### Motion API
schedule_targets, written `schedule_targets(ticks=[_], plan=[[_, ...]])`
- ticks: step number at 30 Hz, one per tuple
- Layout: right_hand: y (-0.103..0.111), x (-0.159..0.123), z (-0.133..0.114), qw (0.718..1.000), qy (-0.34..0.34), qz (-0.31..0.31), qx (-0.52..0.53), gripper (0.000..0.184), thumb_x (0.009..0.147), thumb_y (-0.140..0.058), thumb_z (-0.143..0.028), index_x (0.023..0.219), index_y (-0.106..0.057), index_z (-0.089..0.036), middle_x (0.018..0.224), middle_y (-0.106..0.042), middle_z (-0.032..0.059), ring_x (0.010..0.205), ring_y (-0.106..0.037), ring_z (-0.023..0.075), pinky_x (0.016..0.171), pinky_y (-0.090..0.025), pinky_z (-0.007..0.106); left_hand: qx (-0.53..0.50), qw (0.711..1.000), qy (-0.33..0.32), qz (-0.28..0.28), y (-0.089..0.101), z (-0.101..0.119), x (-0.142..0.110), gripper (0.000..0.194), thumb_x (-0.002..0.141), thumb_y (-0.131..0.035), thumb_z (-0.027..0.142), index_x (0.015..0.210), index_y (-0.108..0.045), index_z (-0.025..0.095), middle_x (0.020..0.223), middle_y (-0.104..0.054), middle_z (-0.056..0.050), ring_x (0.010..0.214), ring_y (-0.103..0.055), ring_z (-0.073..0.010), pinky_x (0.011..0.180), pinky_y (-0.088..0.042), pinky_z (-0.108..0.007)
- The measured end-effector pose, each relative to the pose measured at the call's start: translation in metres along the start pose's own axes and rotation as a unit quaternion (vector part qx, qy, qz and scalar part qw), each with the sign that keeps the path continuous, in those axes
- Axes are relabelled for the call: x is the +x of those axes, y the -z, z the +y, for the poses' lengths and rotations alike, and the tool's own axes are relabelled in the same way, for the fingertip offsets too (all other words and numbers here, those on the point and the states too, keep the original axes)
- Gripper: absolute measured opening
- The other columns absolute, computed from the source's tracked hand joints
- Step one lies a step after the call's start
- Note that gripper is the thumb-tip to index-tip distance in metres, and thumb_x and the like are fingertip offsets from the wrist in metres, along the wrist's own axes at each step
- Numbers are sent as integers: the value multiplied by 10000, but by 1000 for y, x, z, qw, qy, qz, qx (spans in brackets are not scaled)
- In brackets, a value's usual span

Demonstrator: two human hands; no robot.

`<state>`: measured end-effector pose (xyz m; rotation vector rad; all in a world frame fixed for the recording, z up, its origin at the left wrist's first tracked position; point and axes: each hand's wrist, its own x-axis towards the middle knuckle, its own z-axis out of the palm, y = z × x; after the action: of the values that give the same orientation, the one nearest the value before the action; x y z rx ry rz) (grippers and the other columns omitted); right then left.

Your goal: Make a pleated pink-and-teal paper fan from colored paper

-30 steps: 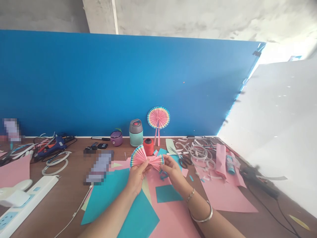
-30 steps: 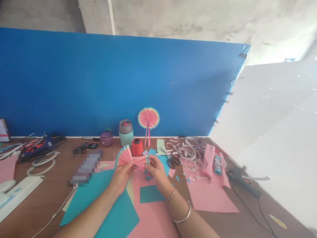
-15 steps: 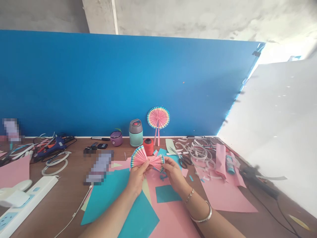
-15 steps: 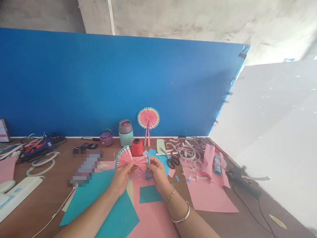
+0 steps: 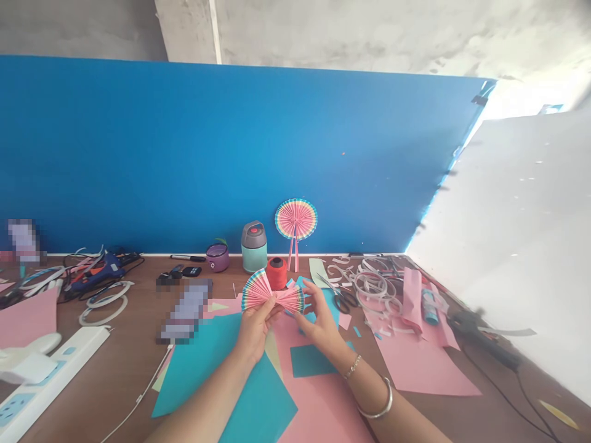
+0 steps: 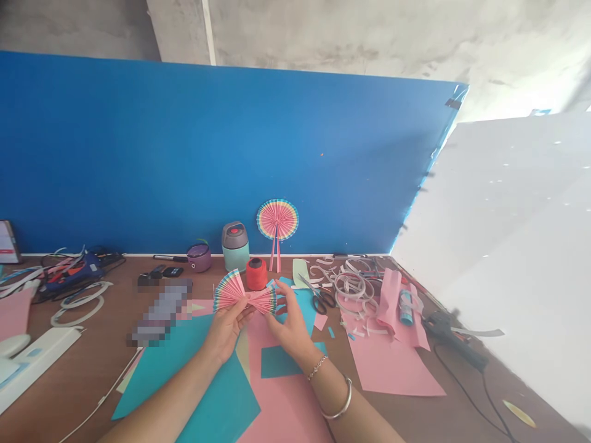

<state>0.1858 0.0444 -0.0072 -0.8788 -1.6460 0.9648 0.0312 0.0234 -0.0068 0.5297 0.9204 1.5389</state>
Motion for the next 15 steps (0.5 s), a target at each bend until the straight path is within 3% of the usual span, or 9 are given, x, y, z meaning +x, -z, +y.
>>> schedule_targets(ticks=[4, 8, 11, 13, 15], plan=[[1, -1, 4, 993, 75, -6, -90, 557, 786, -564, -227, 1314, -392, -274, 1267, -477, 84, 1031, -521, 219, 804, -491, 348, 7, 1000, 8, -6, 0, 0, -1, 323, 561, -836, 363, 752, -725, 128, 725, -722, -46, 702, -674, -146, 701, -528, -226], [1, -1, 2, 989, 92, -4, -117, 653, 776, -593, -245, 1370, -326, -291, 1352, -410, 87, 1179, -447, 247, 877, -467, 361, 17, 1000, 17, -16, 0, 0, -2, 333, 562, -834, 369, 773, -731, 133, 709, -718, -41, 700, -670, -144, 704, -526, -227], [0, -1, 0, 996, 48, 7, -77, 665, 792, -597, -311, 1388, -305, -269, 1282, -474, 96, 1128, -482, 238, 864, -472, 362, 29, 999, 24, -27, 0, 0, -2, 341, 573, -825, 381, 795, -735, 139, 761, -729, -54, 728, -673, -152, 706, -521, -228], [1, 0, -1, 999, -15, 30, -26, 584, 815, -566, -378, 1348, -366, -244, 1115, -551, 86, 963, -541, 217, 722, -507, 330, 39, 998, 28, -32, 1, -1, -1, 340, 574, -822, 384, 800, -737, 145, 778, -732, -58, 735, -674, -155, 706, -517, -228], [3, 2, 1, 996, -74, 42, 27, 411, 822, -538, -447, 1160, -533, -212, 906, -568, 54, 776, -535, 188, 552, -477, 277, 50, 998, 32, -35, 1, -2, -1, 337, 575, -821, 382, 801, -738, 146, 773, -733, -60, 726, -674, -157, 699, -515, -231]])
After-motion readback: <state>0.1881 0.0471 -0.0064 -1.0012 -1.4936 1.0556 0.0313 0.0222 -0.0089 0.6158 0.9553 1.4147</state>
